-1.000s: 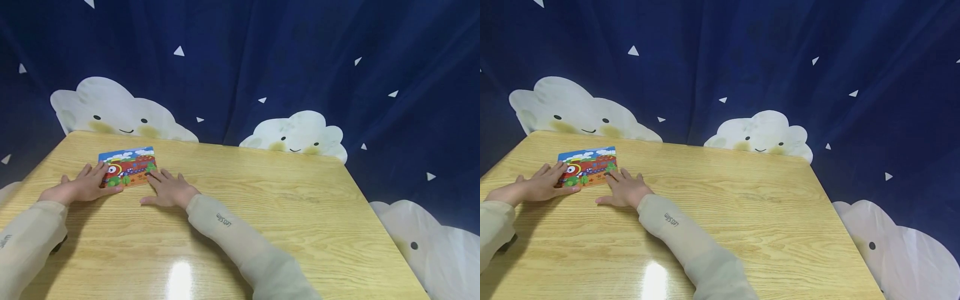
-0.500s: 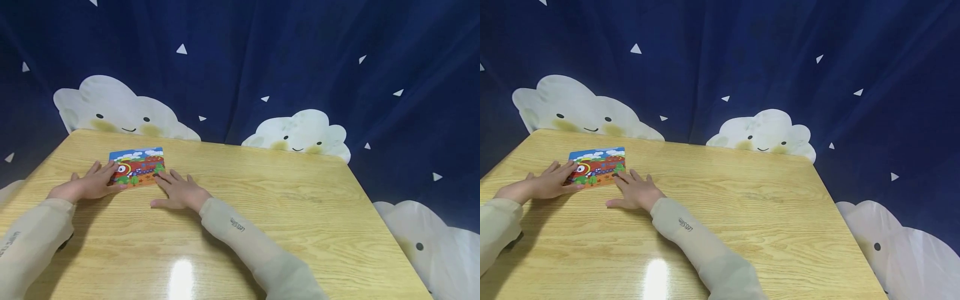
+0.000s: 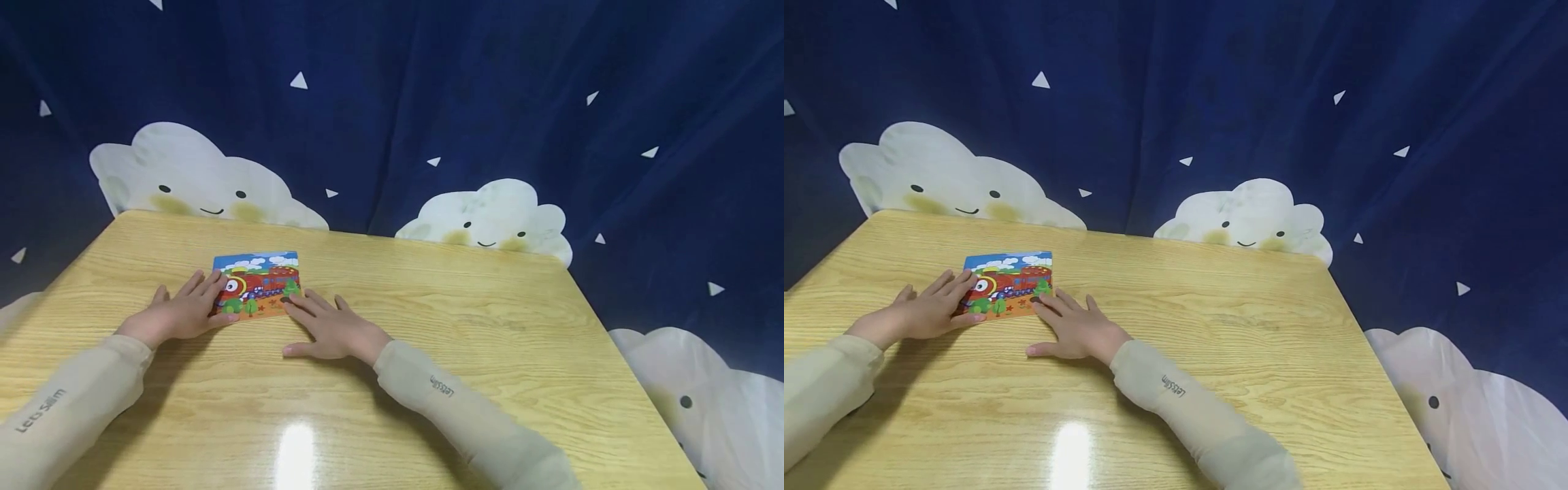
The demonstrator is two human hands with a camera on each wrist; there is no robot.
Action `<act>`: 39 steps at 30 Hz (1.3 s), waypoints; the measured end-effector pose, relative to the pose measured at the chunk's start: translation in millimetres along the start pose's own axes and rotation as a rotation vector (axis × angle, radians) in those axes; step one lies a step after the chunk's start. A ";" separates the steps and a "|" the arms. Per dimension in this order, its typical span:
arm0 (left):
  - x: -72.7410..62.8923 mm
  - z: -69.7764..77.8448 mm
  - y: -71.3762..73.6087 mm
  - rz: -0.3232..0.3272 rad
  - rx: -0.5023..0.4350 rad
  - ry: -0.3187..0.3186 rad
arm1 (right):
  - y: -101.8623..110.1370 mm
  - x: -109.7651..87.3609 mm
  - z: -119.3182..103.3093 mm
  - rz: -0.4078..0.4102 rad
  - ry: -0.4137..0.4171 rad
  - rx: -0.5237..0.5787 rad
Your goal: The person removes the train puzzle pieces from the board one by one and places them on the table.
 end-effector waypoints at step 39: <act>-32.7 143.6 -52.3 0.012 0.137 -0.225 | -37.9 -176.5 37.3 0.183 0.145 0.087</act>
Point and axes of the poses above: each hand's wrist, its own x-axis towards the middle knuckle, its own y-axis out of the back of the hand, z = x × y, the point moved 5 cm from there along x, towards the middle knuckle, and after that the axes turned 1 degree about z, right-handed, at the moved point
